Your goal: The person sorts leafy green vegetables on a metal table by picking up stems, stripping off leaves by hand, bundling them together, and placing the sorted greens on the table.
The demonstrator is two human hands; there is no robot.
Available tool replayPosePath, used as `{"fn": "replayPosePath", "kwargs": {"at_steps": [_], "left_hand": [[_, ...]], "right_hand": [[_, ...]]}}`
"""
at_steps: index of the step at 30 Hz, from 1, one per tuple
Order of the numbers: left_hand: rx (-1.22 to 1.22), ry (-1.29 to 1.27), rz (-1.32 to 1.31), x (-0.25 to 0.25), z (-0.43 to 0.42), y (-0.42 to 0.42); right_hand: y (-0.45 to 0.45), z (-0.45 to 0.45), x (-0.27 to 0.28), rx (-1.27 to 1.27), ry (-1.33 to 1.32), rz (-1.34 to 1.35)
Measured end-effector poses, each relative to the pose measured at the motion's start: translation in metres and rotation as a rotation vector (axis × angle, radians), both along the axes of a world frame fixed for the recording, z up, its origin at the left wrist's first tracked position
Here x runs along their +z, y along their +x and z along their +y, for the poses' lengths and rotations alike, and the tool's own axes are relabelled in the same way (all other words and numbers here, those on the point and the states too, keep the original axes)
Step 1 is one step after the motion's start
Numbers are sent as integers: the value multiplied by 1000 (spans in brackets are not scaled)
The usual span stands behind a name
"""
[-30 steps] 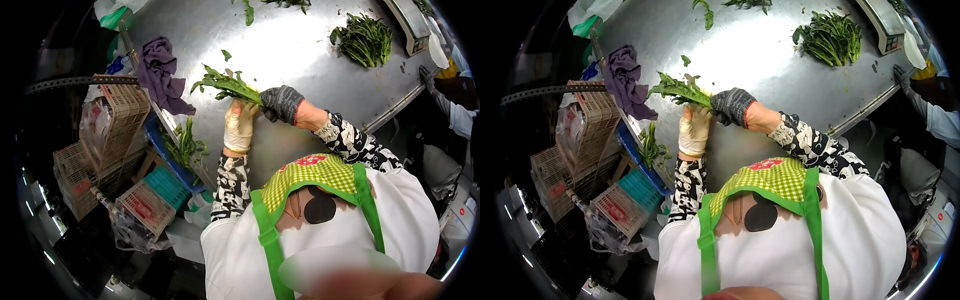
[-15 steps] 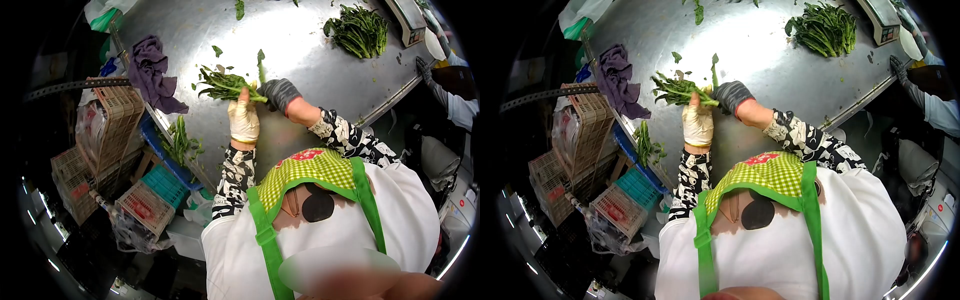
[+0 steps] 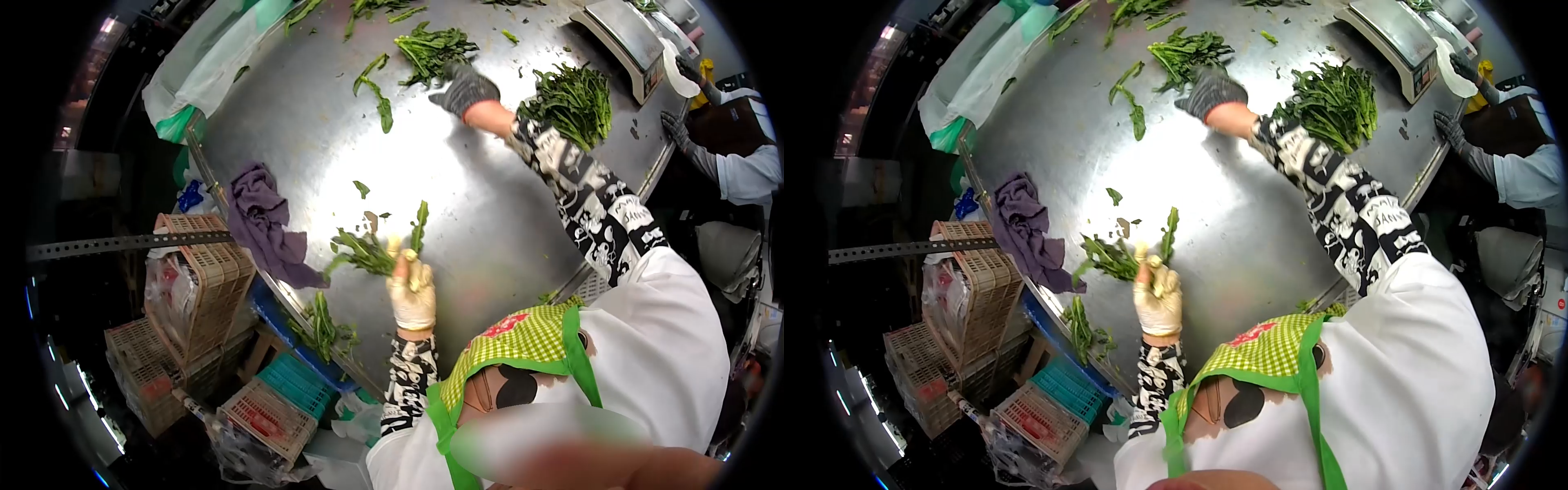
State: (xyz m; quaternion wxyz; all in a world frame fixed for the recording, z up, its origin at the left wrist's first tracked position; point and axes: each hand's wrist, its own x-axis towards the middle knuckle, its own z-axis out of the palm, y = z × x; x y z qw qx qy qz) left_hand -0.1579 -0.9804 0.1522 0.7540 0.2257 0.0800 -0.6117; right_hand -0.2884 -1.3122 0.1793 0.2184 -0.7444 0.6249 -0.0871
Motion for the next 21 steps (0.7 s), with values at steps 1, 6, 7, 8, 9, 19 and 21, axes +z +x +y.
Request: {"fn": "replayPosePath", "kwargs": {"at_steps": [1,6,7,8,9,19,21], "left_hand": [[-41,26,-42,4,-1,-2],[-180,65,31,-13,8,-11],[-199,77,36,-12,9,-12],[-194,98,32,-13,10,-13],[-190,120,31,-15,11,-15],[-324,-32,174,-22,9,-18],[-346,-32,228,-30,2,-23]], "right_hand": [[3,-14,-1,-45,-190,64],[5,-65,-25,-112,-297,130],[0,-79,-40,-79,-238,104],[-7,-96,-58,-46,-177,81],[-10,-97,-56,-12,-115,61],[-103,50,-14,530,-134,137],[-108,89,8,325,-191,293]]}}
